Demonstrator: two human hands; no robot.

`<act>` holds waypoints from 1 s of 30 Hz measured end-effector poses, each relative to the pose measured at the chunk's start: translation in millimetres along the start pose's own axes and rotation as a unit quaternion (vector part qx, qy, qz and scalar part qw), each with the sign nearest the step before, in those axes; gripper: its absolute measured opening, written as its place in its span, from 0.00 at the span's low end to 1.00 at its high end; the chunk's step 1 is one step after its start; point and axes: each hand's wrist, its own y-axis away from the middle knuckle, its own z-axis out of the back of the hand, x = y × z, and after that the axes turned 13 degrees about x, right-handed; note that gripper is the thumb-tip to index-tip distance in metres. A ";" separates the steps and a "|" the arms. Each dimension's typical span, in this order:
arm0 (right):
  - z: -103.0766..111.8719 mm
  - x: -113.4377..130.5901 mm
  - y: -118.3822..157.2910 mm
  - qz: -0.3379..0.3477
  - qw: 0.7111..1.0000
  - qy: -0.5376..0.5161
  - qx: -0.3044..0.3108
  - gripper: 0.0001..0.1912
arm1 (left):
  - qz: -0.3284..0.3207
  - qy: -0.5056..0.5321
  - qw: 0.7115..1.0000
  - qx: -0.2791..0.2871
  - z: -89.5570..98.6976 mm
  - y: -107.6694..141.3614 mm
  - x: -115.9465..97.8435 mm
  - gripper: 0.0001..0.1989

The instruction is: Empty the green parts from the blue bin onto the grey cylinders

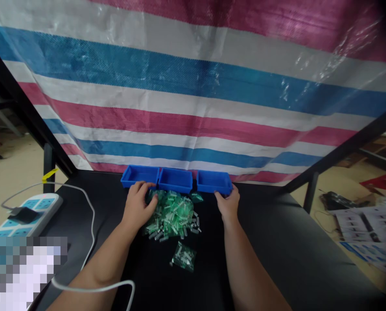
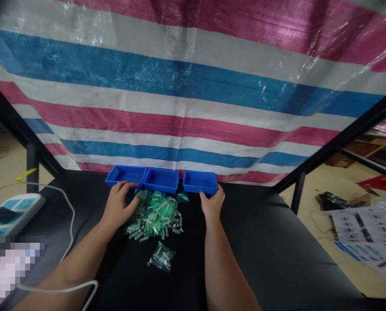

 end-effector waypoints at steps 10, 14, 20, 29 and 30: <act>1.5 16.1 7.1 0.057 0.990 0.118 0.057 0.17 | 0.020 -0.093 0.992 0.079 -4.3 -2.8 -1.7 0.24; -0.1 16.1 8.3 0.049 0.989 0.116 0.073 0.15 | -0.001 -0.093 0.992 0.082 -6.9 -2.5 1.3 0.26; 0.7 19.2 9.5 0.044 0.989 0.109 0.086 0.14 | -0.051 -0.082 0.989 0.108 -9.0 -3.9 7.2 0.28; 1.8 25.4 12.5 0.033 0.988 0.105 0.107 0.17 | -0.084 -0.041 0.992 0.087 -4.1 -7.2 7.3 0.26; 2.1 25.9 12.9 0.030 0.988 0.102 0.109 0.17 | -0.084 -0.037 0.992 0.087 -3.9 -7.2 7.0 0.26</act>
